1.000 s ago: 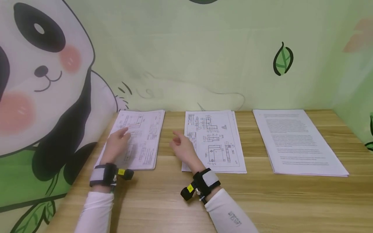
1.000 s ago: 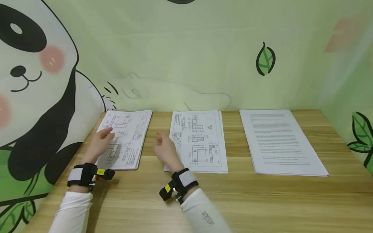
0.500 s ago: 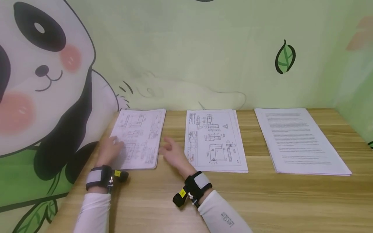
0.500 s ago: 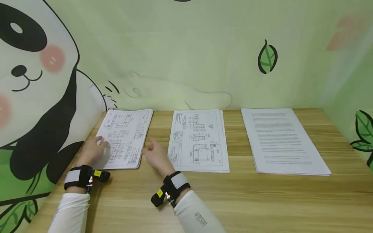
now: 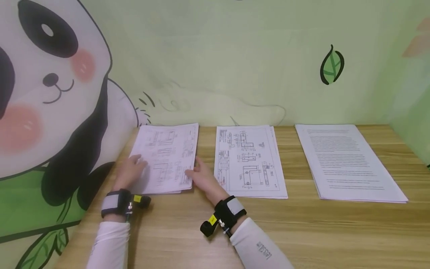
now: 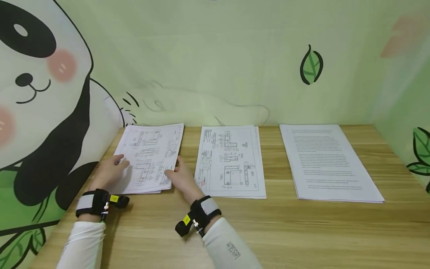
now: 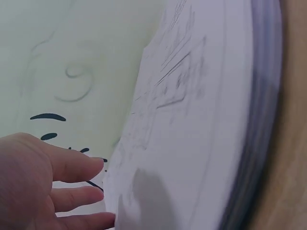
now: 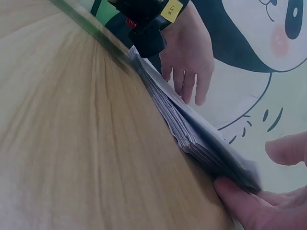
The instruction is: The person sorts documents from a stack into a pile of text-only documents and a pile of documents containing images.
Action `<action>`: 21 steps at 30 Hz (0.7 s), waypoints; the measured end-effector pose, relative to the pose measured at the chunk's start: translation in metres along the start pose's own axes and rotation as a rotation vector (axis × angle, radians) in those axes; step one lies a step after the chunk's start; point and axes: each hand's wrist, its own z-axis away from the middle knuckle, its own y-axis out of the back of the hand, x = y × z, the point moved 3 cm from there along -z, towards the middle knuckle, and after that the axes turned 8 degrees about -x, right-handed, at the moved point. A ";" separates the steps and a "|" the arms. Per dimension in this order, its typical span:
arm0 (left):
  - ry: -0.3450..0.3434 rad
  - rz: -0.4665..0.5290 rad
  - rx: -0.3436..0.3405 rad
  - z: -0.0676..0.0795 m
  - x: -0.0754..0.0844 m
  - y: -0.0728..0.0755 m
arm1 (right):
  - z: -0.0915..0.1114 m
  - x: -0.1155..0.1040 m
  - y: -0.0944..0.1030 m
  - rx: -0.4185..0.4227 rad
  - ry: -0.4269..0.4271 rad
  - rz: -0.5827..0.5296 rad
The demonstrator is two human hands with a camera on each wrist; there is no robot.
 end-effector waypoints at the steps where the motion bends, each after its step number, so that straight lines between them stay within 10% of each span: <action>1: -0.003 0.009 -0.004 0.001 0.001 0.000 | 0.000 0.001 0.001 0.005 0.008 0.003; 21: -0.045 0.108 -0.069 -0.001 0.018 -0.013 | 0.007 -0.008 0.028 0.161 -0.059 0.018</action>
